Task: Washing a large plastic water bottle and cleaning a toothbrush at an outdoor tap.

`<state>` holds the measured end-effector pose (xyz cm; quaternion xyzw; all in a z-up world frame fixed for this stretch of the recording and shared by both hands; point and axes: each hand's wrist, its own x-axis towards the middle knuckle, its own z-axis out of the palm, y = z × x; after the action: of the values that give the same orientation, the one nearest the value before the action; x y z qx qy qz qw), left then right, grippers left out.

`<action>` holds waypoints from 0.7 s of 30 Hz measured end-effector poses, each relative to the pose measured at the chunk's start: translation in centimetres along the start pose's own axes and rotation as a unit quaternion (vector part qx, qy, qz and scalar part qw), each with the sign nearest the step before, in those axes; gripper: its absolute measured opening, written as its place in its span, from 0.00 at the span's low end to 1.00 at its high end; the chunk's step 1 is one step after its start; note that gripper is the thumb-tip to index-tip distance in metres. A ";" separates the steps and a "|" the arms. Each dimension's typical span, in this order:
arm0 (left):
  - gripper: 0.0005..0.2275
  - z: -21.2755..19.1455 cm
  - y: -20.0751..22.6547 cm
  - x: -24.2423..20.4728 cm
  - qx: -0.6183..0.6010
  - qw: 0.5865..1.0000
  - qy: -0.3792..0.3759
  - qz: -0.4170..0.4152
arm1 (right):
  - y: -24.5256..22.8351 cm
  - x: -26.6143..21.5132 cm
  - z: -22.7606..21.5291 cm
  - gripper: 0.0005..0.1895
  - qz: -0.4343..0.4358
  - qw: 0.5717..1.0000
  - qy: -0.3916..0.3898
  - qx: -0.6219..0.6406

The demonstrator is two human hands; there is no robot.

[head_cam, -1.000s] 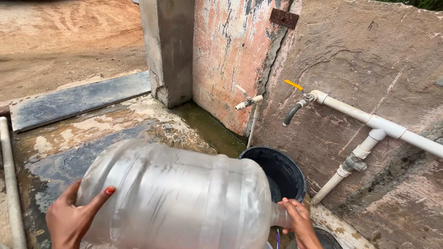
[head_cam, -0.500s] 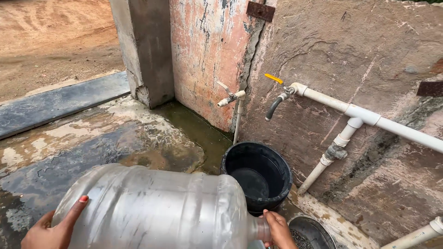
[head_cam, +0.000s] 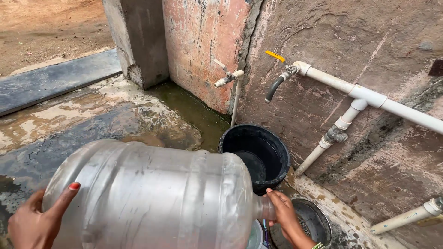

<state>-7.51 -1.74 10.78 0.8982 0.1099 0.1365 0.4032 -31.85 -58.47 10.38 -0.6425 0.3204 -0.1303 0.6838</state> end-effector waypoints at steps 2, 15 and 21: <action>0.42 0.7 -1.5 1.2 0.122 0.992 -0.006 -0.028 | 0.9 0.6 0.0 0.20 0.057 0.998 -0.001 -0.013; 0.53 -1.9 3.5 -1.8 0.155 0.987 0.004 -0.047 | 1.3 1.4 0.2 0.24 0.107 0.993 -0.029 -0.035; 0.53 -2.6 5.8 -2.8 0.166 0.984 -0.021 -0.054 | 2.2 1.7 0.0 0.24 0.149 0.988 -0.036 -0.035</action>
<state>-10.54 -4.54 16.33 0.9480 0.1711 0.0751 0.2574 -31.05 -59.16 7.83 -0.6158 0.3920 0.0075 0.6834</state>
